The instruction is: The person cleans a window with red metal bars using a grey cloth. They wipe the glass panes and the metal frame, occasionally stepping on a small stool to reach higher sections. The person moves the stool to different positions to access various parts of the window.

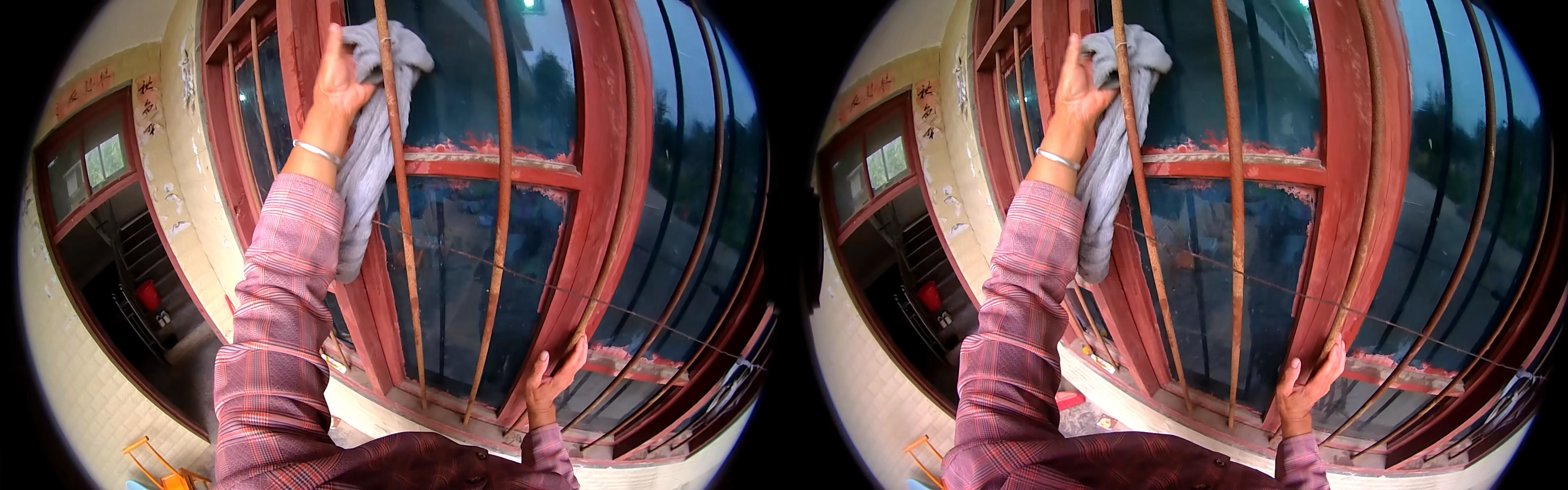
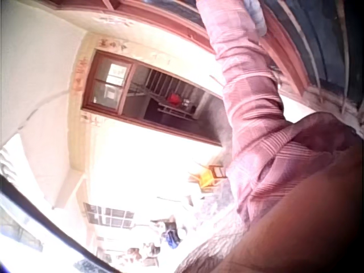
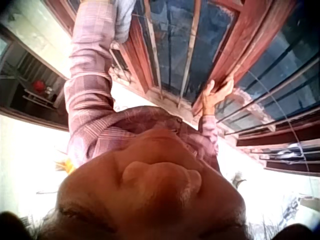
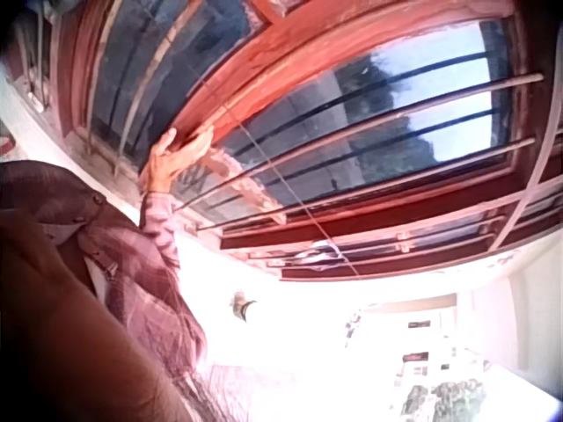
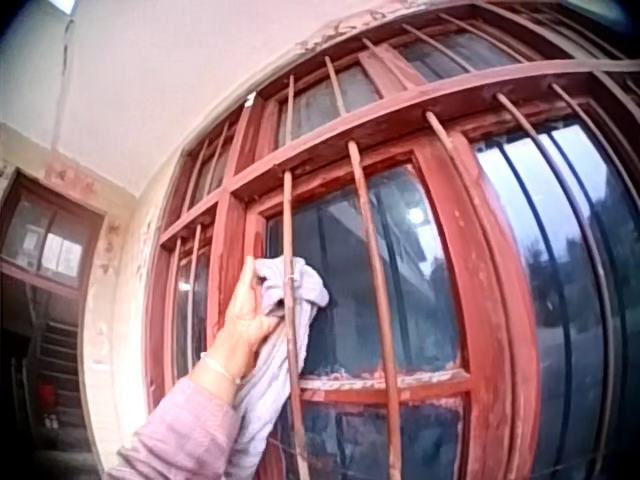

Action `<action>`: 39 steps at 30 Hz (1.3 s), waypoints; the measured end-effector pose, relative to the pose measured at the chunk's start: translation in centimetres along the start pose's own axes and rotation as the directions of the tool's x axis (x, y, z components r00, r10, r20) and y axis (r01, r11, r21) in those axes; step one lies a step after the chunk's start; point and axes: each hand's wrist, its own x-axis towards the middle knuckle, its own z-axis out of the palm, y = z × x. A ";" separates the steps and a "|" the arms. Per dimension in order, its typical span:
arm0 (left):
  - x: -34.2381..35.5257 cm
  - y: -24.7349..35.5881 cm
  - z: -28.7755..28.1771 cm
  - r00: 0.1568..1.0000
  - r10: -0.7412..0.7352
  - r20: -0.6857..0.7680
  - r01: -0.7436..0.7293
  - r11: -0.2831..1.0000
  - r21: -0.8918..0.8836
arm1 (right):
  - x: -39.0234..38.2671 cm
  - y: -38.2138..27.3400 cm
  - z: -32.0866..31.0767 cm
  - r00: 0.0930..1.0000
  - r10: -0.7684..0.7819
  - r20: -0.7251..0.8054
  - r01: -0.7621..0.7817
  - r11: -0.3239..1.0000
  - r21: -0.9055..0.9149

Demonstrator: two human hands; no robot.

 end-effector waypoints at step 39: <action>-3.2 -7.4 8.2 0.587 0.752 0.302 -0.525 0.069 0.848 | 0.4 -0.3 -0.5 1.000 -0.005 0.030 0.007 0.996 -0.083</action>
